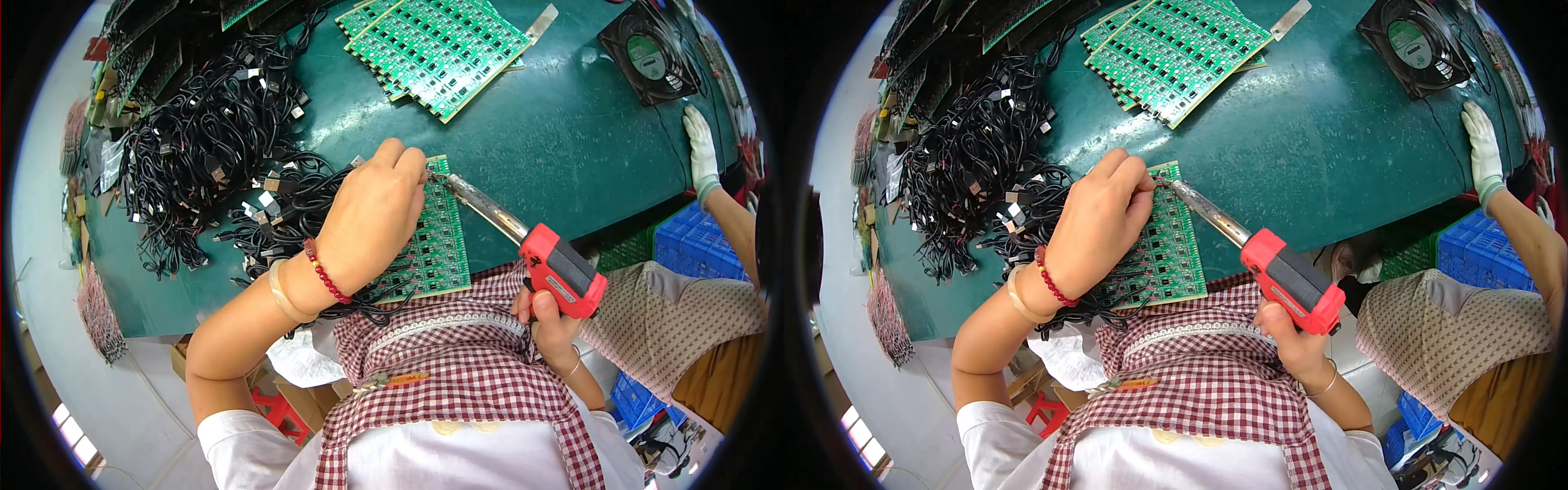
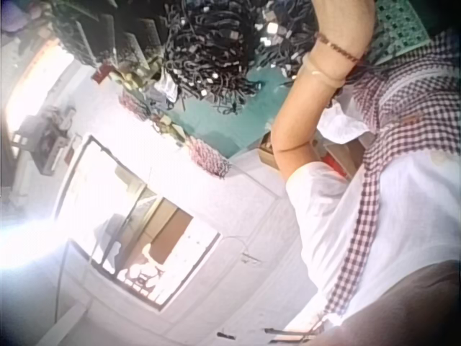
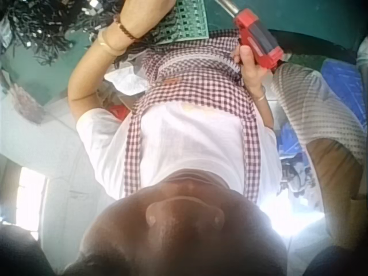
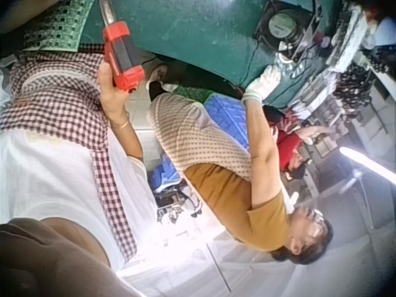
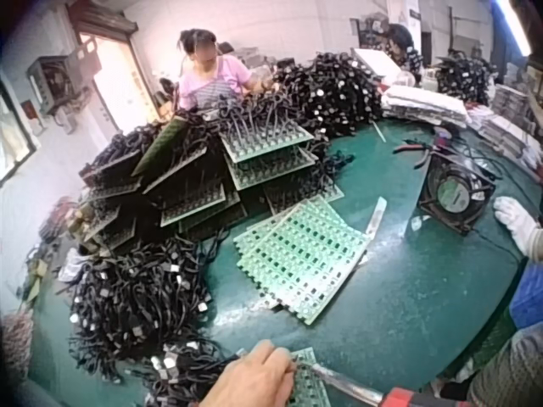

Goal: The person solders cables onto circuit boards using a soldering iron. After completing a board, the person stacks it onto a pile and begins attaching cables to a new circuit board.

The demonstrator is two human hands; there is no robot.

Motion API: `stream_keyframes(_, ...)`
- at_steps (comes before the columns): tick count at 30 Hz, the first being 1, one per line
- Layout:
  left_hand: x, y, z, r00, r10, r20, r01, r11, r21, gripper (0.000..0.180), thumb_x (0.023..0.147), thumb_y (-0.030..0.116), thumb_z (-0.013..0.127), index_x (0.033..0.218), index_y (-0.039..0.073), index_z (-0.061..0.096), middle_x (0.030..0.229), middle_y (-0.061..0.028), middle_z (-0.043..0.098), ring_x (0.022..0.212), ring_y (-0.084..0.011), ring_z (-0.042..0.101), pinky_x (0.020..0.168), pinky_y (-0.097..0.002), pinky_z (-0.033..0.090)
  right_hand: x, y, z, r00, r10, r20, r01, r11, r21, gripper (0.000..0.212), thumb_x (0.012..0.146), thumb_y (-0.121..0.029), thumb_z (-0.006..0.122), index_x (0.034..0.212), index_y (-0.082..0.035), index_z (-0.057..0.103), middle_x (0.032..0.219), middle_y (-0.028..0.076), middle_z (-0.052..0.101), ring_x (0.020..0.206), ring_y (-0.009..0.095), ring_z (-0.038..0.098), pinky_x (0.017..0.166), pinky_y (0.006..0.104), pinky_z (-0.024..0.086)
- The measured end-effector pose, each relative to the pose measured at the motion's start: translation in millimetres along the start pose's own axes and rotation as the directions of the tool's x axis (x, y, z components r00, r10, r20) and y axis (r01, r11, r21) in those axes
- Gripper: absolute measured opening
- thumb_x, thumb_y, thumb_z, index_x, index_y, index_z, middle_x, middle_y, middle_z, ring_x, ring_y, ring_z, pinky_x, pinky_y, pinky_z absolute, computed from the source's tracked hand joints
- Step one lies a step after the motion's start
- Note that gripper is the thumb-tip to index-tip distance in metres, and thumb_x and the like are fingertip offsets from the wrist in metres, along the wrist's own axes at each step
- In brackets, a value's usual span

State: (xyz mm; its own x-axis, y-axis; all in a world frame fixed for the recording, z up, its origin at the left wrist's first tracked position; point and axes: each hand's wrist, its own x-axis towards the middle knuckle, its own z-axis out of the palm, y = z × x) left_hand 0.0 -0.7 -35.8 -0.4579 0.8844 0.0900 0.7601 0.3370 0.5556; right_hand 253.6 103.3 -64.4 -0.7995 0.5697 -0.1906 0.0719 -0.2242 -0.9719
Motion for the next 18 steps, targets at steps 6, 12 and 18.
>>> stream_keyframes(6, 1.0, 0.3, 0.8, 1.0, -0.001, -0.011, 0.001, 1.0, -0.024, 0.009, 0.076, -0.003, 0.058, 0.081, 0.0, 0.052, 0.081, -0.0151, 0.053, 0.07, -0.0355, 0.056, 0.061, -0.0411, 0.047, -1.6, -1.2, 1.6, 0.996, 0.012, -0.093, -0.012, 1.0, -0.004, 0.045, 0.092, -0.037, 0.055, 0.111, 0.003, 0.048, 0.06, 0.007, 0.05, 0.05, 0.013, 0.047, 0.053, 0.03, 0.046)
stream_keyframes(12, 0.5, -1.5, 1.3, 1.0, 0.003, -0.006, -0.003, 1.0, 0.003, 0.009, 0.076, -0.003, 0.059, 0.082, 0.0, 0.052, 0.081, -0.0155, 0.053, 0.07, -0.0357, 0.056, 0.061, -0.0409, 0.047, -3.0, -2.4, -1.3, 0.997, 0.001, -0.083, -0.002, 1.0, -0.014, 0.052, 0.092, -0.04, 0.054, 0.116, 0.005, 0.045, 0.06, 0.007, 0.049, 0.051, 0.014, 0.048, 0.054, 0.0303, 0.047)
stream_keyframes(18, 0.5, -0.2, 1.3, 1.0, -0.005, -0.008, 0.005, 1.0, -0.026, 0.008, 0.077, -0.002, 0.058, 0.081, 0.0, 0.052, 0.081, -0.0157, 0.053, 0.071, -0.0357, 0.056, 0.062, -0.041, 0.047, -3.7, -4.3, -0.3, 0.996, 0.002, -0.089, -0.003, 1.0, -0.009, 0.056, 0.091, -0.042, 0.054, 0.118, 0.005, 0.045, 0.061, 0.008, 0.051, 0.051, 0.014, 0.049, 0.055, 0.03, 0.047)
